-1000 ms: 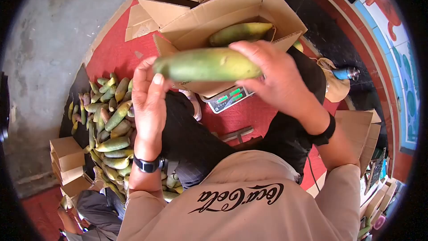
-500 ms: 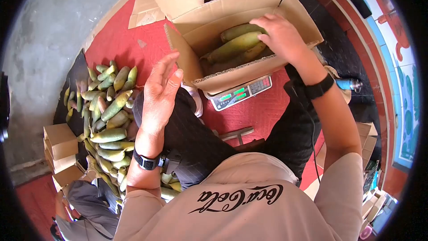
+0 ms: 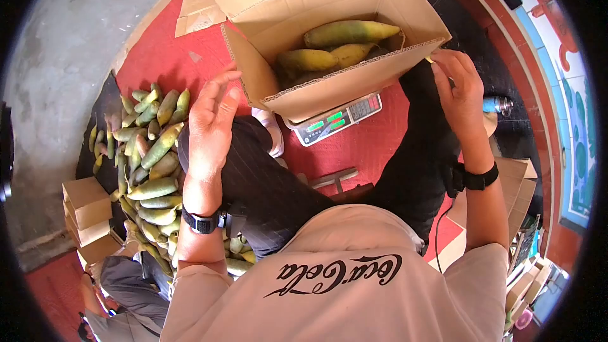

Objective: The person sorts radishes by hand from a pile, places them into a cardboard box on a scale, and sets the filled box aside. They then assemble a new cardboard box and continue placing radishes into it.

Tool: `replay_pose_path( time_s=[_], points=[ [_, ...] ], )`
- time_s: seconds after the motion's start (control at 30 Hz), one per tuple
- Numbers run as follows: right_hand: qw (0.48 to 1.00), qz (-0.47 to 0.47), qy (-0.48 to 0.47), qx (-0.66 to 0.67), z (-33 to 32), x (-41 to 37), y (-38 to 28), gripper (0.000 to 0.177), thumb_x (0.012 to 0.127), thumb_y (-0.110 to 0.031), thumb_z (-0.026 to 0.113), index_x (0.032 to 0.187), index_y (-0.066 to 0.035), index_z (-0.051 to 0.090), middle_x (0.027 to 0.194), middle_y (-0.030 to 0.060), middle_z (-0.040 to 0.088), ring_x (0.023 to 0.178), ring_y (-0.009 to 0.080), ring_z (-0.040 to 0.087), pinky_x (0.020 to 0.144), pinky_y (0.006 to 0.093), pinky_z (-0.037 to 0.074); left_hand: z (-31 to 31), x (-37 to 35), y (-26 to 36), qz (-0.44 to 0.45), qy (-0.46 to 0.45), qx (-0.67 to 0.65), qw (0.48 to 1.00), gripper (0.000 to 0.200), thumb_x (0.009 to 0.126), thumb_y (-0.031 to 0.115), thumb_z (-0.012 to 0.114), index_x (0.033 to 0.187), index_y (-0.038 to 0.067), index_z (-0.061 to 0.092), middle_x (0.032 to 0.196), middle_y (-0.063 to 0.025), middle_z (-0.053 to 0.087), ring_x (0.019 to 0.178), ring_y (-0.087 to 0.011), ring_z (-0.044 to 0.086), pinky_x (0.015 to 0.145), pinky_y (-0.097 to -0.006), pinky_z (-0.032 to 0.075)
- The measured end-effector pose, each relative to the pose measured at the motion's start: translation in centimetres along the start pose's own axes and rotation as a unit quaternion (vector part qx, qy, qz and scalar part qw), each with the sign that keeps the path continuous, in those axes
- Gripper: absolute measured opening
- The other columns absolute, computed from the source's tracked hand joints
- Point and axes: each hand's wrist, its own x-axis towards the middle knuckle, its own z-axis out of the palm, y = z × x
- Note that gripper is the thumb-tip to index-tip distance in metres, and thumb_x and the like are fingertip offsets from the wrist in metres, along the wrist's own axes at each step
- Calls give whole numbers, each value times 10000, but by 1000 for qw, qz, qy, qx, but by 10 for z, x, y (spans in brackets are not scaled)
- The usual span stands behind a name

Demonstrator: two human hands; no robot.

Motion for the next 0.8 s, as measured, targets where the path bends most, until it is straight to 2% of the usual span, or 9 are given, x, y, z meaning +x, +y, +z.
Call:
replay_pose_path(
  time_s=[0.13, 0.2, 0.4, 0.8],
  points=[
    [997, -12, -17, -75, -8, -25, 22, 119, 810, 1, 603, 929, 9, 600, 925, 139, 607, 875, 320, 591, 770, 363, 477, 0, 0, -2, -7, 3, -20, 1000, 246, 905, 145, 568, 1127, 43, 595, 1250, -156, 556, 1174, -263, 522, 979, -355, 396],
    [994, 19, -22, -105, -7, -38, 33, 99, 801, -6, 611, 898, 2, 592, 914, 141, 606, 876, 326, 581, 778, 377, 466, -1, 0, -1, -2, 2, -11, 1000, 242, 908, 145, 565, 1125, 42, 595, 1251, -155, 556, 1172, -259, 523, 978, -351, 397],
    [989, -26, -30, -142, 8, -58, 50, 96, 787, -36, 632, 878, -25, 602, 919, 118, 618, 890, 319, 569, 804, 393, 447, 0, 2, 3, -11, 0, -2, 1000, 232, 919, 145, 555, 1120, 36, 597, 1251, -156, 557, 1172, -249, 523, 980, -347, 396],
    [987, -28, -7, -157, 13, -59, 48, 85, 776, -36, 640, 852, -23, 603, 919, 101, 628, 872, 307, 572, 785, 395, 453, 1, 5, 0, -10, 5, -2, 1000, 219, 920, 136, 552, 1101, 23, 604, 1251, -157, 560, 1171, -241, 523, 987, -349, 393]
  ],
)
